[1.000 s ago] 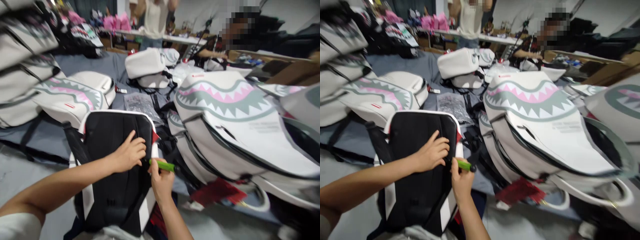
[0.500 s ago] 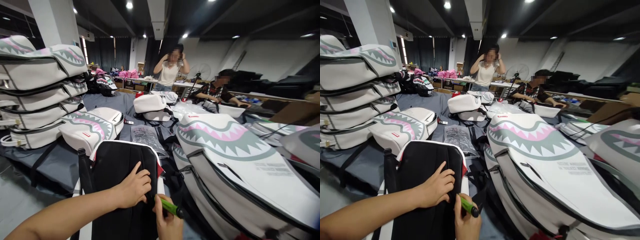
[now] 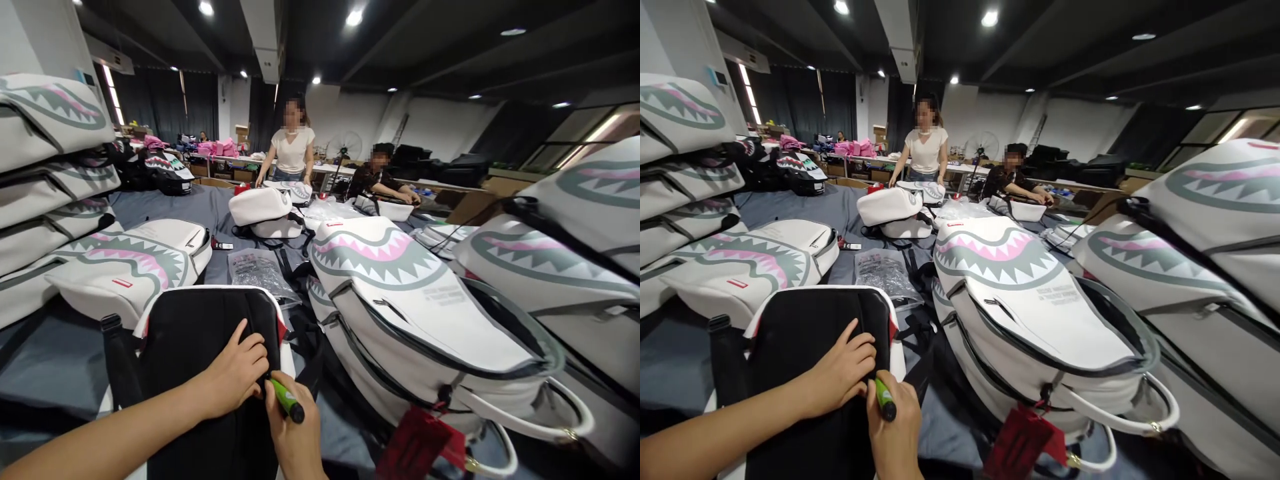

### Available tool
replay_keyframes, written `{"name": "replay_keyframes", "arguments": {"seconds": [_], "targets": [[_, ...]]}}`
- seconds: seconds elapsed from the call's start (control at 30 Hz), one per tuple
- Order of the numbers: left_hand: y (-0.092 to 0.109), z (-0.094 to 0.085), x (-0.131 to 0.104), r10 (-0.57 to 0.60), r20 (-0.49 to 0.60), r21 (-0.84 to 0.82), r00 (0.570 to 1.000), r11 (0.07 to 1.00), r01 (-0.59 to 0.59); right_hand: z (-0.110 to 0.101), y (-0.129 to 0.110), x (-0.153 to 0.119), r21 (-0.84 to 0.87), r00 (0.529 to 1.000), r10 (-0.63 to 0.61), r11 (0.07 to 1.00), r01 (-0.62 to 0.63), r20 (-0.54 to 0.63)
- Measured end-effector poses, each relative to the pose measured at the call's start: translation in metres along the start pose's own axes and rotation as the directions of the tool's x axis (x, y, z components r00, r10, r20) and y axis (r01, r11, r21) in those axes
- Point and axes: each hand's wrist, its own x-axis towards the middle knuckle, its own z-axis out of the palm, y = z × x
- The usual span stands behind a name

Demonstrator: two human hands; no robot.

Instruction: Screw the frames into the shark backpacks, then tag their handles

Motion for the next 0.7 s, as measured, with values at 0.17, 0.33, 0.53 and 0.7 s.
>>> {"name": "replay_keyframes", "arguments": {"seconds": [0.17, 0.33, 0.53, 0.7], "targets": [[-0.006, -0.012, 0.010, 0.105, 0.067, 0.102, 0.992, 0.988, -0.112, 0.000, 0.002, -0.003, -0.034, 1.000, 0.010, 0.999, -0.010, 0.002], [-0.015, -0.026, 0.019, 0.172, 0.156, 0.146, 0.973, 0.970, -0.195, -0.007, 0.005, -0.009, 0.012, 0.998, 0.015, 1.000, -0.015, 0.054], [-0.016, -0.043, 0.026, 0.261, 0.119, 0.209, 0.958, 0.937, -0.281, -0.014, -0.008, -0.036, 0.105, 0.991, -0.125, 0.987, 0.119, 0.050], [0.030, -0.093, -0.001, 0.300, 0.030, 0.277, 0.953, 0.914, -0.297, -0.012, -0.018, -0.074, -0.036, 0.941, -0.313, 0.950, 0.311, -0.131]]}}
